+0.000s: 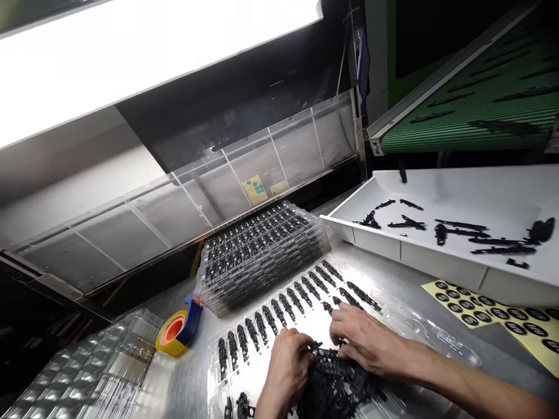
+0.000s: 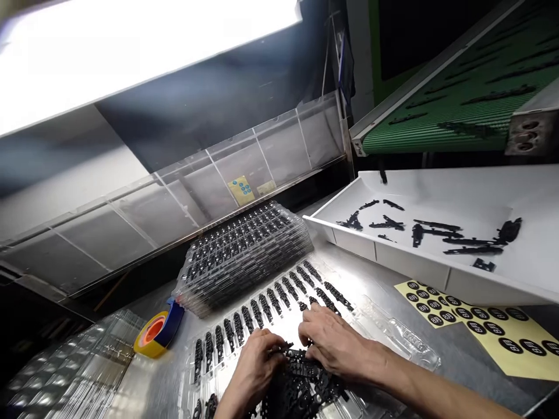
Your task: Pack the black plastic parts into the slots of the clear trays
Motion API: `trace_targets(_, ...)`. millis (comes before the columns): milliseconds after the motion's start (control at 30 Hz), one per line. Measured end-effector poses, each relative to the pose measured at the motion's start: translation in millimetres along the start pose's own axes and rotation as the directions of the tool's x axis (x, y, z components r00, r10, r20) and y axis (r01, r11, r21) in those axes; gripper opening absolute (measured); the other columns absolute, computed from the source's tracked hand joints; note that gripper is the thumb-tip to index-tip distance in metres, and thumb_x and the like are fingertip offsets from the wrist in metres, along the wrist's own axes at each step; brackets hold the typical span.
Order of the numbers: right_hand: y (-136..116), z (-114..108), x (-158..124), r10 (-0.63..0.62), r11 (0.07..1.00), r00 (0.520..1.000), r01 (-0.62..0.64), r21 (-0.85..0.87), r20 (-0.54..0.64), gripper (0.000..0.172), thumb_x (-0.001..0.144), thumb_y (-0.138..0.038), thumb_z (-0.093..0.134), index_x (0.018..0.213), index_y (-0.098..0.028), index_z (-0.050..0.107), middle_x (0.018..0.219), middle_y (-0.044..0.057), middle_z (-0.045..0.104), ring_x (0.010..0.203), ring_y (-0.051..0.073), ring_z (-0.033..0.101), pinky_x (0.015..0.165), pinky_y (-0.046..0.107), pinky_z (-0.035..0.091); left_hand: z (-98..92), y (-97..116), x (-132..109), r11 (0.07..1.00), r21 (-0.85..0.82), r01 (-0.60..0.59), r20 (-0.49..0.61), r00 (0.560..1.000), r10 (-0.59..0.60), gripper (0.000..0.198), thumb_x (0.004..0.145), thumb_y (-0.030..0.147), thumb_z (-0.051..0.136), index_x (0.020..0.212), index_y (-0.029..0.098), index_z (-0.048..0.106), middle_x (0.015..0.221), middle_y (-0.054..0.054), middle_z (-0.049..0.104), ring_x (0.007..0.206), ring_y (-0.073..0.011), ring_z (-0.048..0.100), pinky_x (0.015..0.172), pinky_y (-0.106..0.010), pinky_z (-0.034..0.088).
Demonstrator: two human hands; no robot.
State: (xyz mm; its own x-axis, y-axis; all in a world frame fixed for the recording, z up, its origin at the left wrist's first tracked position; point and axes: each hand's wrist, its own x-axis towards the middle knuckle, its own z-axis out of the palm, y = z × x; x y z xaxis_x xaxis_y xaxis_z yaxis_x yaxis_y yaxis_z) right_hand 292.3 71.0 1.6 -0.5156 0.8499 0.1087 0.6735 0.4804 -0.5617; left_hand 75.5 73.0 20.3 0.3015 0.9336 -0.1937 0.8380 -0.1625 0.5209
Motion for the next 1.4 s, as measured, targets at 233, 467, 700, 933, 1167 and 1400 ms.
trace_targets(233, -7, -50, -3, 0.175, 0.925, 0.985, -0.164, 0.343, 0.0, 0.024, 0.089, -0.036, 0.053, 0.076, -0.016, 0.059, 0.083, 0.004, 0.064, 0.075, 0.017, 0.058, 0.065, 0.03, 0.047, -2.3, -18, -14, 0.978, -0.183, -0.097, 0.091, 0.989, 0.115, 0.033, 0.07, 0.014, 0.056, 0.09, 0.029, 0.076, 0.091, 0.0, 0.067, 0.086, -0.0155, 0.059, 0.075, -0.026, 0.04)
trace_targets(467, -11, -53, 43, 0.101, 0.983, 0.995, -0.098, 0.154, -0.016, 0.026, 0.089, -0.036, 0.054, 0.081, -0.016, 0.07, 0.09, 0.006, 0.068, 0.082, 0.019, 0.062, 0.072, 0.032, 0.05, 2.4, -21, -23, 0.954, -0.246, -0.173, 0.088, 0.976, 0.2, 0.034, 0.07, 0.012, 0.056, 0.091, 0.029, 0.076, 0.091, -0.001, 0.066, 0.088, -0.0171, 0.059, 0.077, -0.027, 0.039)
trace_targets(700, 3, -11, 65, 0.103, 0.993, 0.993, -0.106, 0.045, 0.061, 0.027, 0.08, -0.025, 0.065, 0.106, -0.019, 0.07, 0.109, 0.007, 0.068, 0.099, 0.024, 0.062, 0.084, 0.038, 0.049, 7.5, -34, -20, 0.902, -0.377, -0.212, -0.148, 0.975, 0.168, 0.026, 0.079, 0.018, 0.054, 0.097, 0.022, 0.073, 0.089, -0.005, 0.064, 0.085, -0.0182, 0.059, 0.077, -0.03, 0.041)
trace_targets(933, 3, 9, 36, -0.032, 0.997, 0.999, 0.031, -0.069, -0.01, 0.022, 0.088, -0.02, 0.057, 0.105, -0.019, 0.07, 0.11, 0.008, 0.064, 0.101, 0.023, 0.057, 0.088, 0.039, 0.044, 15.2, -41, -10, 0.822, -0.531, -0.206, -0.336, 0.942, 0.019, 0.033, 0.089, 0.027, 0.043, 0.112, 0.02, 0.066, 0.097, -0.007, 0.059, 0.092, -0.02, 0.057, 0.086, -0.036, 0.045)
trace_targets(1167, -16, 4, 26, -0.246, 0.963, 0.938, 0.265, -0.046, 0.244, 0.028, 0.088, -0.009, 0.049, 0.091, -0.025, 0.072, 0.111, 0.002, 0.064, 0.099, 0.02, 0.053, 0.08, 0.035, 0.039, 12.0, -39, -13, 0.818, -0.573, -0.046, -0.337, 0.923, -0.184, 0.034, 0.083, 0.026, 0.053, 0.114, 0.02, 0.065, 0.11, -0.007, 0.065, 0.101, -0.021, 0.059, 0.092, -0.036, 0.046)
trace_targets(1400, -12, -13, 32, -0.139, 0.982, 0.984, 0.122, 0.146, 0.111, 0.024, 0.097, -0.03, 0.043, 0.11, -0.019, 0.061, 0.102, 0.006, 0.064, 0.09, 0.019, 0.057, 0.079, 0.035, 0.043, -14.2, -31, -16, 0.876, -0.48, 0.047, -0.291, 0.933, -0.21, 0.026, 0.084, 0.021, 0.051, 0.104, 0.021, 0.068, 0.108, -0.005, 0.067, 0.097, -0.0205, 0.06, 0.085, -0.034, 0.048)
